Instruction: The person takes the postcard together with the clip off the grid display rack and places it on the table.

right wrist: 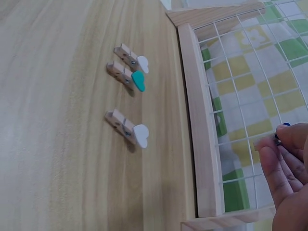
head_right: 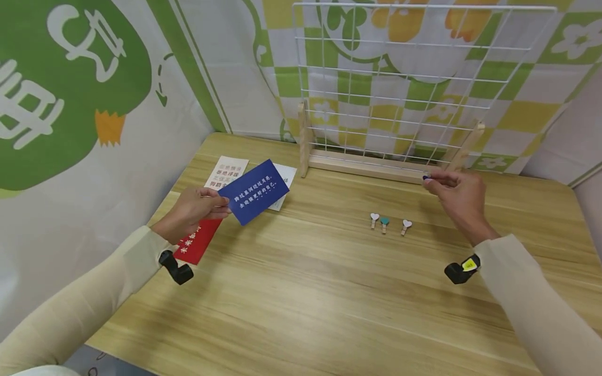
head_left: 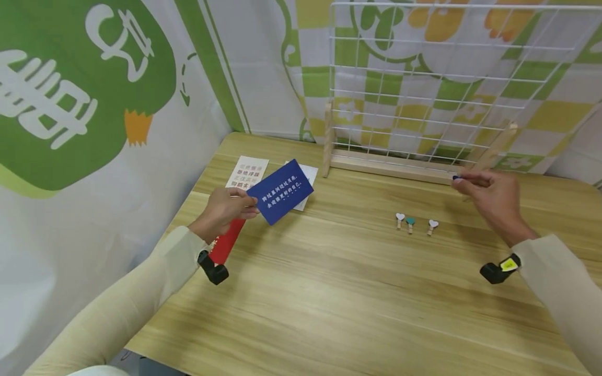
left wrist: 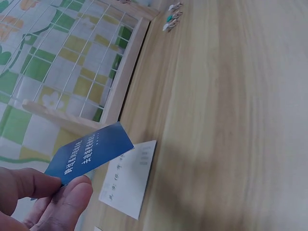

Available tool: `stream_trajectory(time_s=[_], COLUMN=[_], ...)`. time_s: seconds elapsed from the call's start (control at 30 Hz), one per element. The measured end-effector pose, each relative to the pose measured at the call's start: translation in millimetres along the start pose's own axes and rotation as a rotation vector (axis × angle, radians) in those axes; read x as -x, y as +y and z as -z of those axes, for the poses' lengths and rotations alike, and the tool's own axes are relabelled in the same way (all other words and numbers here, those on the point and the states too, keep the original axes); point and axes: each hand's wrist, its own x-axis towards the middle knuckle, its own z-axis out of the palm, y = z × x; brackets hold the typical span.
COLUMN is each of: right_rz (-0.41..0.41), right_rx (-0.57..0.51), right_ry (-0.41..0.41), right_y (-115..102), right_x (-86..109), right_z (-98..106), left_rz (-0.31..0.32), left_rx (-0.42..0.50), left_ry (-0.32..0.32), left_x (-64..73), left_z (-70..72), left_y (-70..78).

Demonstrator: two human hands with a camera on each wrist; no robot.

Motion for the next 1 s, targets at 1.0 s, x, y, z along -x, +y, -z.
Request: stream_trajectory(time_s=[1.0], right_rz=[-0.133], right_rx=[-0.075], right_ry=[-0.157], right_y=[40.6], right_x=[42.8], right_z=[2.2], left_rz=[0.132], left_rx=[0.121], left_ry=[0.005], left_x=[38.2], left_z=[17.3], left_y=[-73.9])
